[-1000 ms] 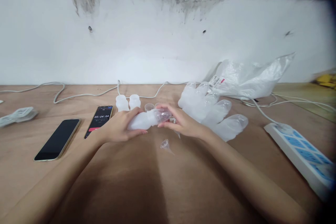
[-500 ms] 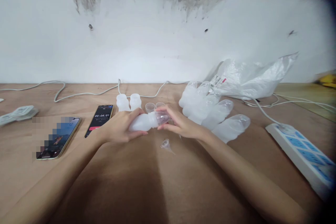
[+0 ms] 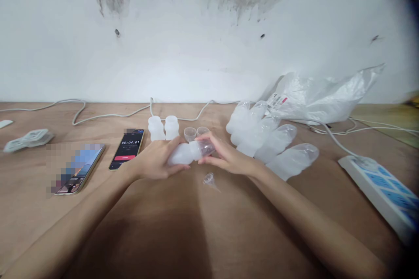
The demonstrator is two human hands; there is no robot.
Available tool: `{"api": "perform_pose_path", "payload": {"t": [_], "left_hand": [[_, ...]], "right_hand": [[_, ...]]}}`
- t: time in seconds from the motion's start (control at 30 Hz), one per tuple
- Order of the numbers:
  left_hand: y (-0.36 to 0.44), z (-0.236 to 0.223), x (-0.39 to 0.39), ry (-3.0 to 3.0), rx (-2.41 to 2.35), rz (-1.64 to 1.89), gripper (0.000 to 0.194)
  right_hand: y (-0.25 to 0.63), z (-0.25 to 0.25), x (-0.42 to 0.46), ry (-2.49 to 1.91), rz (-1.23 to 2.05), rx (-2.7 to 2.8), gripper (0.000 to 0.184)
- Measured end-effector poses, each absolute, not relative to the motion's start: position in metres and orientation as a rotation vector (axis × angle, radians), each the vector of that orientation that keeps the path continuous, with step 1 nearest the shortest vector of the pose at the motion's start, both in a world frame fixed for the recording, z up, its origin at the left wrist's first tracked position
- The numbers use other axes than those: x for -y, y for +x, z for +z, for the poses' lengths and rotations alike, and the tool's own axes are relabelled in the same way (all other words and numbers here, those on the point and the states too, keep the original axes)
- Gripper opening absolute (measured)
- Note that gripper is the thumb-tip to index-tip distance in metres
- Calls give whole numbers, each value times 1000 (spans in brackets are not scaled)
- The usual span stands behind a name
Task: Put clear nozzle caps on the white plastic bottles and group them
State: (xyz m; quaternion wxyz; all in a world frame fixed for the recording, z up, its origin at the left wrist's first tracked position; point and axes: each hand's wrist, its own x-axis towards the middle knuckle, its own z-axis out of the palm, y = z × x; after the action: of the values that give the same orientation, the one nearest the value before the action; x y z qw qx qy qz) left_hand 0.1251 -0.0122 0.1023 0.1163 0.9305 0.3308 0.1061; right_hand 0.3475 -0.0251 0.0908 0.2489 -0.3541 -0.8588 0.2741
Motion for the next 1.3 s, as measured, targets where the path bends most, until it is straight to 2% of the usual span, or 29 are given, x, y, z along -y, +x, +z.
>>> {"api": "perform_pose_path", "payload": {"t": [0.27,0.6,0.83,1.0,1.3], "left_hand": [[128,99,14,2810,-1045,341,47],[132,103,15,2662,-968,301,47],[138,100,19,2731,-1002,316,47],[142,92,23,2852,-1056,382,40],[150,83,36,2573,-1074,469,47]], "right_hand": [[347,92,26,-1052,628,2305,36],[347,116,28,-1057,486,2490,43],[347,110,25,-1039,572,2447,41],[349,110,24,-1096,611,2422,40],[351,129,38,-1190,543,2559,39]]}}
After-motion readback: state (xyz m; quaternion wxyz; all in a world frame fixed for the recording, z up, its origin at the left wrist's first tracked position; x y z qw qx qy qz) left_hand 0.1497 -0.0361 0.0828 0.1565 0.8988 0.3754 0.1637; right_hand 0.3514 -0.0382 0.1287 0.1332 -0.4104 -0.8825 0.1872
